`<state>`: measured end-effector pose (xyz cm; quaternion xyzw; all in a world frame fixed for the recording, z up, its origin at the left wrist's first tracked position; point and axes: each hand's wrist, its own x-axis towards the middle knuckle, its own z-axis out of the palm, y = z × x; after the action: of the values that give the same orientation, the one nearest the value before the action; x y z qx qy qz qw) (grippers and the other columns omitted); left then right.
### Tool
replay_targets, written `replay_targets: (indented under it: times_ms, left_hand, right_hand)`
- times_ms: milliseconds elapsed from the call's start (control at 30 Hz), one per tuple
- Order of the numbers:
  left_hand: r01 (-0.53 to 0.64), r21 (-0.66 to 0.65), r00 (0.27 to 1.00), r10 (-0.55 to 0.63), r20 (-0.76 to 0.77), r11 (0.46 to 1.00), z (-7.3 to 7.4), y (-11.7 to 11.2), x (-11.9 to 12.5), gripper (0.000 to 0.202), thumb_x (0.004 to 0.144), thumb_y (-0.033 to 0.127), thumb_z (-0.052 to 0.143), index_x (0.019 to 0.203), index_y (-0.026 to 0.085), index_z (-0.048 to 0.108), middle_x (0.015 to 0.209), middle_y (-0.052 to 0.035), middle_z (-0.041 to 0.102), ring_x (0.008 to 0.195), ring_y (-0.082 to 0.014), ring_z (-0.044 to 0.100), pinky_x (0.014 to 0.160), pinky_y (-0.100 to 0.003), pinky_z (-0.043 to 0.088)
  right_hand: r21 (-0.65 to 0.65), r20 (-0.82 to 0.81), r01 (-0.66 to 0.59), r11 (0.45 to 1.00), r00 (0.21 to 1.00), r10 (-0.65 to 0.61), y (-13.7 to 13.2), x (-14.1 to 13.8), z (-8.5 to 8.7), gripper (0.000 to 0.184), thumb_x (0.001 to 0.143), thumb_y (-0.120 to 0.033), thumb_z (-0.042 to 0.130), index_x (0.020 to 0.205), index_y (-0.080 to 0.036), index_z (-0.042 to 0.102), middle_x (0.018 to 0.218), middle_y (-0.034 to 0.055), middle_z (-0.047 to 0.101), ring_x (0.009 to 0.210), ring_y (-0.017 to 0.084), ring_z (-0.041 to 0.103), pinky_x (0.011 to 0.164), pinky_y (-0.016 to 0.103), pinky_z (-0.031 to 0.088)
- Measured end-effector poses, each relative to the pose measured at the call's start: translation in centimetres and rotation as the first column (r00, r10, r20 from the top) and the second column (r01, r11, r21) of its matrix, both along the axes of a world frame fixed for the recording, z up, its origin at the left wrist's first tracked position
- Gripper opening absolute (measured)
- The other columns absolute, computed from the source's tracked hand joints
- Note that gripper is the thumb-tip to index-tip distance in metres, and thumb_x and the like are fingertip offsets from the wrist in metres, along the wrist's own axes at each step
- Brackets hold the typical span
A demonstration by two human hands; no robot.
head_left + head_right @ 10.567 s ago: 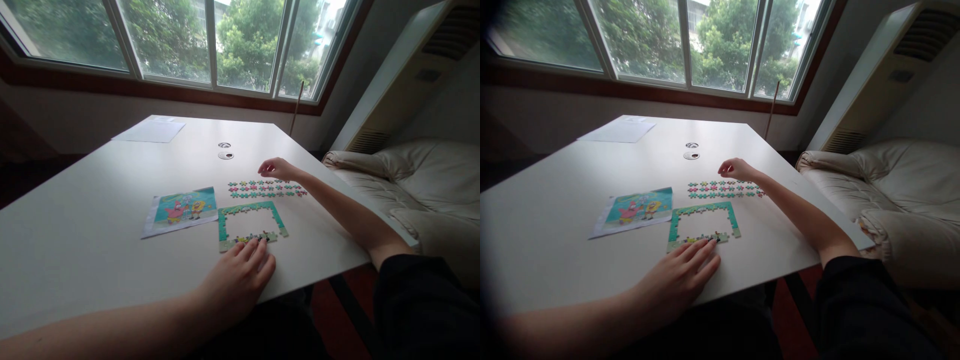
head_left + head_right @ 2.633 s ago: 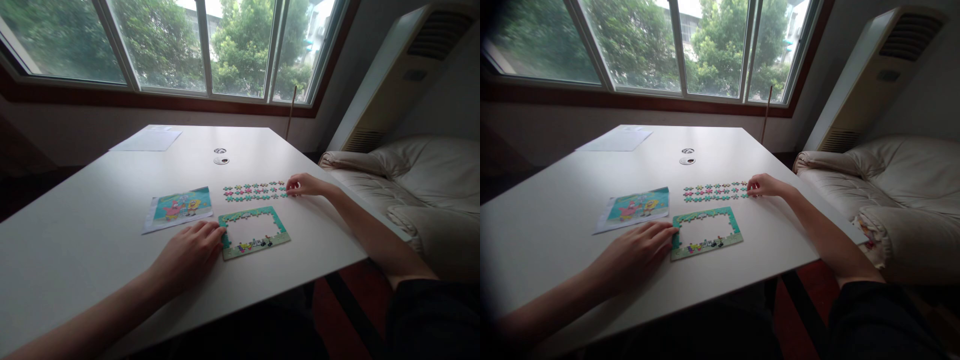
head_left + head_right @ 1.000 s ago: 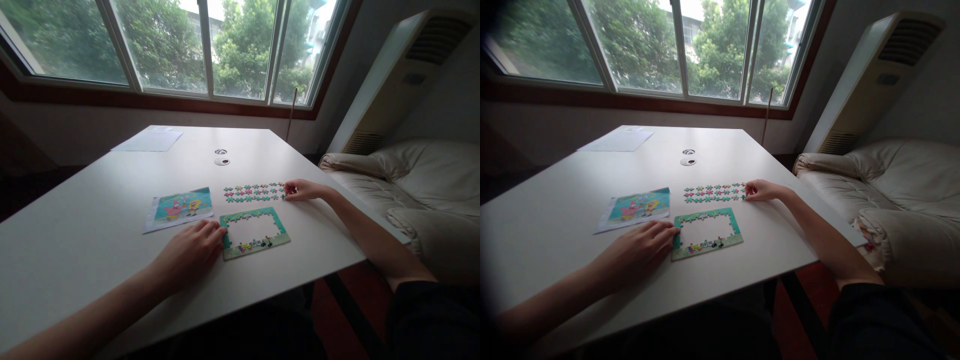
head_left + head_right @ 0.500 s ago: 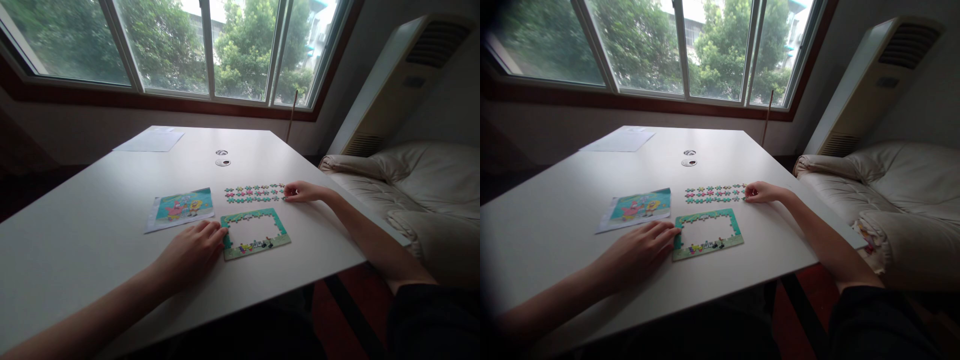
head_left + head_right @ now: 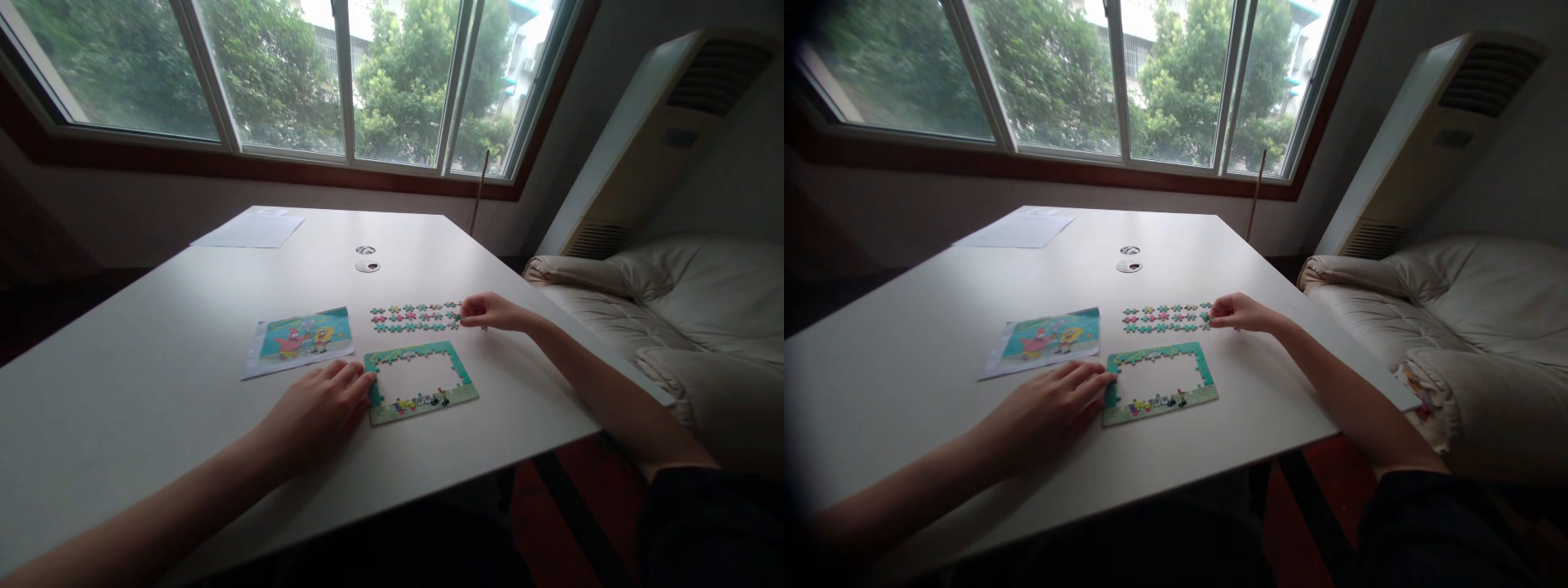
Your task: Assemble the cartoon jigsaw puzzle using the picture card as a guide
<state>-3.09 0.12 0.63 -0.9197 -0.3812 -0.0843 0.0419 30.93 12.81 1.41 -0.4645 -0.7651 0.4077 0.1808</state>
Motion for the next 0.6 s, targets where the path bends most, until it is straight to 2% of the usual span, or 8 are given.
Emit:
replay_targets:
  times_ms: [100, 200, 467, 600]
  left_hand:
    - [-0.003, 0.002, 1.0, 0.003, -0.008, 1.0, -0.1, 0.0, 0.0, 0.026, 0.087, 0.018, 0.041, 0.11, 0.018, 0.055, 0.105, -0.0112, 0.059, 0.098, -0.0246, 0.055, 0.082, -0.039, 0.048]
    - [-0.007, 0.0, 1.0, 0.007, -0.014, 1.0, -0.1, 0.0, 0.0, 0.026, 0.087, 0.018, 0.042, 0.109, 0.018, 0.056, 0.105, -0.0108, 0.059, 0.098, -0.0249, 0.055, 0.082, -0.04, 0.048]
    - [-0.005, 0.008, 1.0, 0.005, 0.005, 1.0, -0.1, 0.0, 0.1, 0.025, 0.087, 0.019, 0.043, 0.108, 0.018, 0.056, 0.104, -0.0103, 0.059, 0.097, -0.0251, 0.056, 0.08, -0.04, 0.049]
    - [-0.005, 0.0, 1.0, 0.005, 0.007, 1.0, -0.2, 0.0, 0.0, 0.025, 0.087, 0.019, 0.043, 0.108, 0.018, 0.056, 0.105, -0.0103, 0.059, 0.097, -0.0252, 0.056, 0.08, -0.041, 0.049]
  right_hand:
    - [-0.019, -0.088, -0.013, 1.0, 0.996, 0.011, -0.6, -1.2, -0.2, 0.035, 0.063, -0.042, 0.07, 0.078, -0.013, 0.06, 0.065, -0.0011, 0.057, 0.057, 0.008, 0.048, 0.054, 0.022, 0.037]
    - [-0.006, -0.109, -0.08, 0.997, 0.991, 0.079, -1.5, -2.4, -0.5, 0.034, 0.066, -0.042, 0.068, 0.082, -0.013, 0.065, 0.069, 0.0012, 0.061, 0.061, 0.009, 0.051, 0.058, 0.024, 0.039]
    - [0.158, 0.0, -0.223, 0.962, 0.974, 0.226, -4.2, -5.1, -0.2, 0.03, 0.077, -0.038, 0.06, 0.093, -0.013, 0.068, 0.069, 0.0021, 0.063, 0.058, 0.008, 0.049, 0.053, 0.021, 0.036]
    - [0.155, 0.013, -0.247, 0.956, 0.969, 0.248, -4.9, -5.7, -0.1, 0.033, 0.075, -0.035, 0.063, 0.101, -0.015, 0.063, 0.072, 0.0017, 0.064, 0.06, 0.008, 0.051, 0.052, 0.019, 0.035]
